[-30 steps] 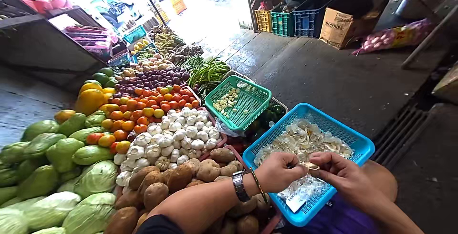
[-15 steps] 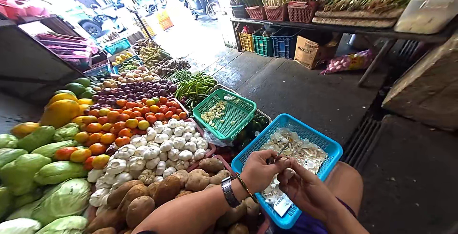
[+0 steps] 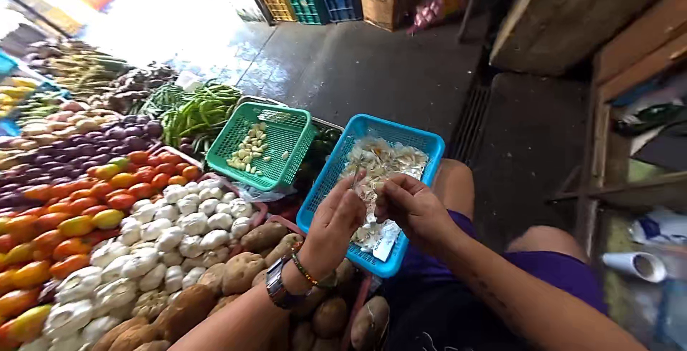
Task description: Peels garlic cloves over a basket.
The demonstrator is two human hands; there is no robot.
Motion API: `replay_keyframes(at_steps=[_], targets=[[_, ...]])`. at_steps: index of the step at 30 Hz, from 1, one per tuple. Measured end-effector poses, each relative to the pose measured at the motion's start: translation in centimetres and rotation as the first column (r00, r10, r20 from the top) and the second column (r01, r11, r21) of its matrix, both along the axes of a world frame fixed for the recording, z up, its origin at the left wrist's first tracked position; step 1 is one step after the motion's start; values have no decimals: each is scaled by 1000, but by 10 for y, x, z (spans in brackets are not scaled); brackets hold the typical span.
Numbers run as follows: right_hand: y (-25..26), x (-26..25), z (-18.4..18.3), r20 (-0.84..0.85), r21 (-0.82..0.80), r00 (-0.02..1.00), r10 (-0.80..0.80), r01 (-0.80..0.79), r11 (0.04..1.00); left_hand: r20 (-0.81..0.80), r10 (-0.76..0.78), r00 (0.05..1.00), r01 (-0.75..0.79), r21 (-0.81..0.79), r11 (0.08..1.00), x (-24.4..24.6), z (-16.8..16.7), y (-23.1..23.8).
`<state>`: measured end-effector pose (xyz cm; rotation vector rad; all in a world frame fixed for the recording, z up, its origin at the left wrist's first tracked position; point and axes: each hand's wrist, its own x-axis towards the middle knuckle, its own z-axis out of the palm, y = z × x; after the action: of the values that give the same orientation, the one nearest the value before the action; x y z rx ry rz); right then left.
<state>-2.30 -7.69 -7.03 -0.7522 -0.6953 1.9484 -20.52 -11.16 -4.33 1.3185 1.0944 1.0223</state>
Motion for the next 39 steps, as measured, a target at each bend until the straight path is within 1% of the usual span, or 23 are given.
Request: replay_keyframes(at_steps=[3, 6, 8, 14, 18, 23, 28, 32, 35, 39], targets=[[2, 9, -2, 17, 90, 1000, -10, 8, 996, -44, -86, 995, 89, 75, 993, -1, 6, -3], [3, 11, -7, 31, 167, 999, -28, 23, 986, -109, -117, 987, 126, 76, 989, 0, 7, -6], [3, 9, -10, 26, 199, 999, -29, 23, 980, -115, -110, 987, 118, 65, 991, 0, 5, -6], [3, 2, -15, 6, 228, 1000, -22, 20, 973, -109, -73, 991, 79, 53, 995, -3, 3, -5], [4, 1, -18, 23, 268, 998, -52, 44, 962, -139, -44, 989, 54, 68, 996, -1, 0, -5], [3, -4, -19, 39, 273, 996, -79, 66, 960, -160, -15, 987, 27, 74, 997, 0, 0, -5], [-1, -7, -19, 33, 306, 992, -120, 105, 946, -127, 29, 991, -16, 98, 995, 4, 0, -7], [-4, -9, -21, 2, 350, 990, -138, 129, 928, -144, 36, 989, -15, 144, 989, 4, 2, -8], [-4, -10, -20, -7, 381, 991, -131, 124, 916, -148, 34, 988, -14, 131, 991, 2, 5, -9], [-2, -11, -22, -1, 365, 992, -123, 115, 924, -174, 35, 984, -17, 105, 994, 2, 5, -8]])
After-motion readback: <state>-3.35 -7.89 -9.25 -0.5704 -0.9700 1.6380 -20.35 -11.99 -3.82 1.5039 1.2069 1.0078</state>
